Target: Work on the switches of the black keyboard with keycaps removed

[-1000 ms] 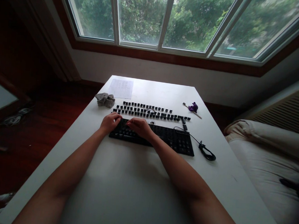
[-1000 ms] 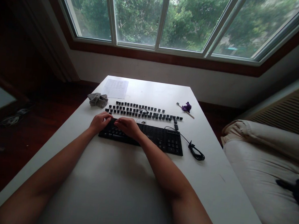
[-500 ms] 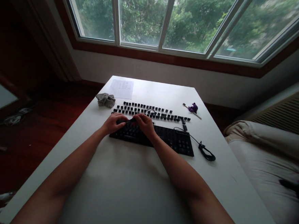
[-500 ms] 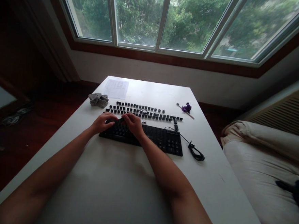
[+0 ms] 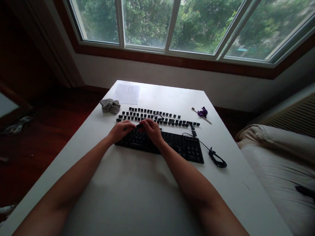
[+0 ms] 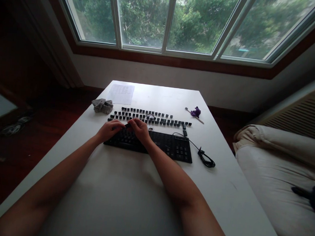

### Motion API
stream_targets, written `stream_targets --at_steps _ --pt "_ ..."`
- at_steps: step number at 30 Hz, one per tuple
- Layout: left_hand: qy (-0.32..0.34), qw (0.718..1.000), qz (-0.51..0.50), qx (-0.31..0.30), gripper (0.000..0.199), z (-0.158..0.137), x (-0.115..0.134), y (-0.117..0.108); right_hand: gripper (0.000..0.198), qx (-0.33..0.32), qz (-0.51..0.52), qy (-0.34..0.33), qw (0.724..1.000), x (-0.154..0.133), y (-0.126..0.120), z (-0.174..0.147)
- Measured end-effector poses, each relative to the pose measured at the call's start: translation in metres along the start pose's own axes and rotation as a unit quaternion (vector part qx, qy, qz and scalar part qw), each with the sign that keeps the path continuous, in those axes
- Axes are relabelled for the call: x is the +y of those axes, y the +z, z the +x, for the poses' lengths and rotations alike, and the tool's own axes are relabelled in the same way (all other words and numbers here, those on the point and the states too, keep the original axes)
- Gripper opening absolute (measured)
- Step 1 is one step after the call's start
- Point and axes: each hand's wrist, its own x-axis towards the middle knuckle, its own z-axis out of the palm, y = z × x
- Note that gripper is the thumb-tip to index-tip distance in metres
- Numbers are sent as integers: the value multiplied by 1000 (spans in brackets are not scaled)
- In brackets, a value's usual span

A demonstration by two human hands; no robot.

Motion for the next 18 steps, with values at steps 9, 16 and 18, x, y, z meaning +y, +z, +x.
stream_targets --at_steps 9,16,18 --pt "-20 999 -19 23 21 -1 -6 2 42 14 45 9 999 0 2 1" --pt "-37 997 4 62 26 -1 -15 -9 43 22 55 5 998 6 0 2" --pt "-53 994 28 87 24 -1 -20 -14 43 20 52 9 998 7 0 2"
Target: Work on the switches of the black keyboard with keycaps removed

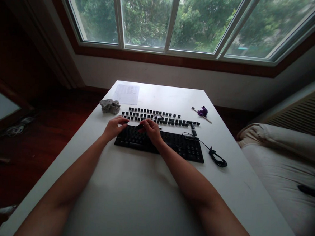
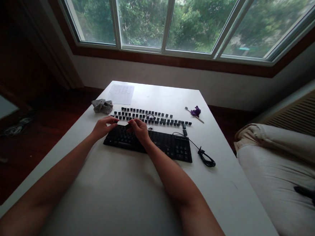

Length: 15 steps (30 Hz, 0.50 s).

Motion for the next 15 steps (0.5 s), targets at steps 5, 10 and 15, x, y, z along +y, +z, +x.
stream_targets --at_steps 5,10,15 --pt "-39 996 64 54 23 5 -9 -6 42 -5 3 -2 1000 0 -1 0" --pt "-35 991 124 32 16 16 -8 -1 40 -16 1 -2 1000 1 -3 1" --pt "5 978 205 -29 24 31 -6 4 40 -21 -12 -4 1000 1 -4 0"
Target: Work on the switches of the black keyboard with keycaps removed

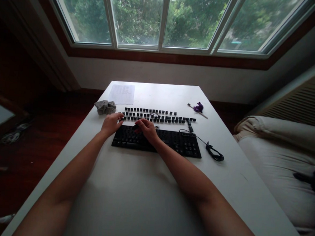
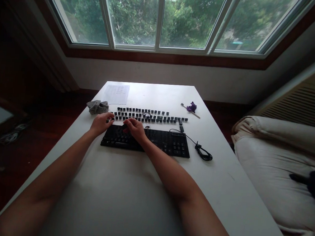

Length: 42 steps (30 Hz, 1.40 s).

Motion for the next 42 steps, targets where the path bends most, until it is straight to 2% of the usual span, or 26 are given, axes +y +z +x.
stream_targets --at_steps 2,6,15,18,22,42 --pt "29 999 29 -21 29 5 0 1 40 -1 -2 3 1000 -1 0 0" --pt "52 996 56 -51 22 11 -1 5 39 1 -2 2 1000 -3 0 -1" --pt "27 995 80 -51 19 14 0 10 40 8 -5 0 1000 -4 1 -1" --pt "16 995 71 -70 19 19 -5 10 40 7 -7 2 1000 -4 1 -1" --pt "15 994 63 -90 18 24 -10 12 41 6 -8 3 1000 -3 1 0" --pt "-2 992 66 -108 19 32 -17 13 39 3 -4 -5 1000 0 -1 0"
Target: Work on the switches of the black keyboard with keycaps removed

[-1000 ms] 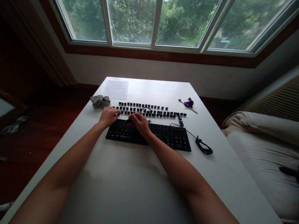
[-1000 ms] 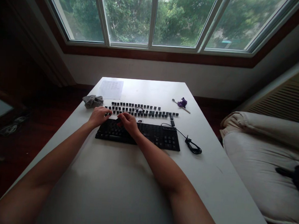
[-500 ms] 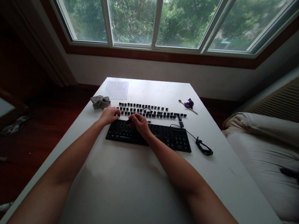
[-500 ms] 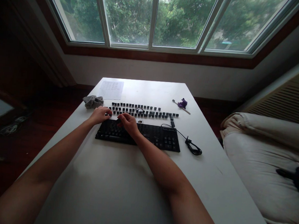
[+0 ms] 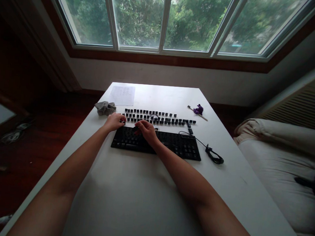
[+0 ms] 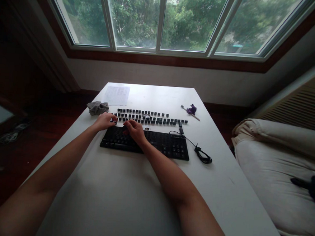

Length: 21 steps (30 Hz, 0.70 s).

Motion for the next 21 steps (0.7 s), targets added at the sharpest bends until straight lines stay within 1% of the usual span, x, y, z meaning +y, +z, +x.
stream_targets --at_steps 7,10,13,17,21 --pt "0 1000 -3 6 18 0 1 0 39 2 -5 6 1000 -2 0 -1" --pt "5 1000 -8 11 23 -1 1 -2 40 1 0 6 1000 -2 0 -1" --pt "9 999 -19 31 27 -6 3 -6 45 4 7 15 1000 -2 0 0" --pt "14 998 -46 51 24 -19 11 -9 53 9 43 22 999 -4 0 4" --pt "41 995 -75 58 22 -36 22 -8 42 -10 87 50 995 -6 -5 7"
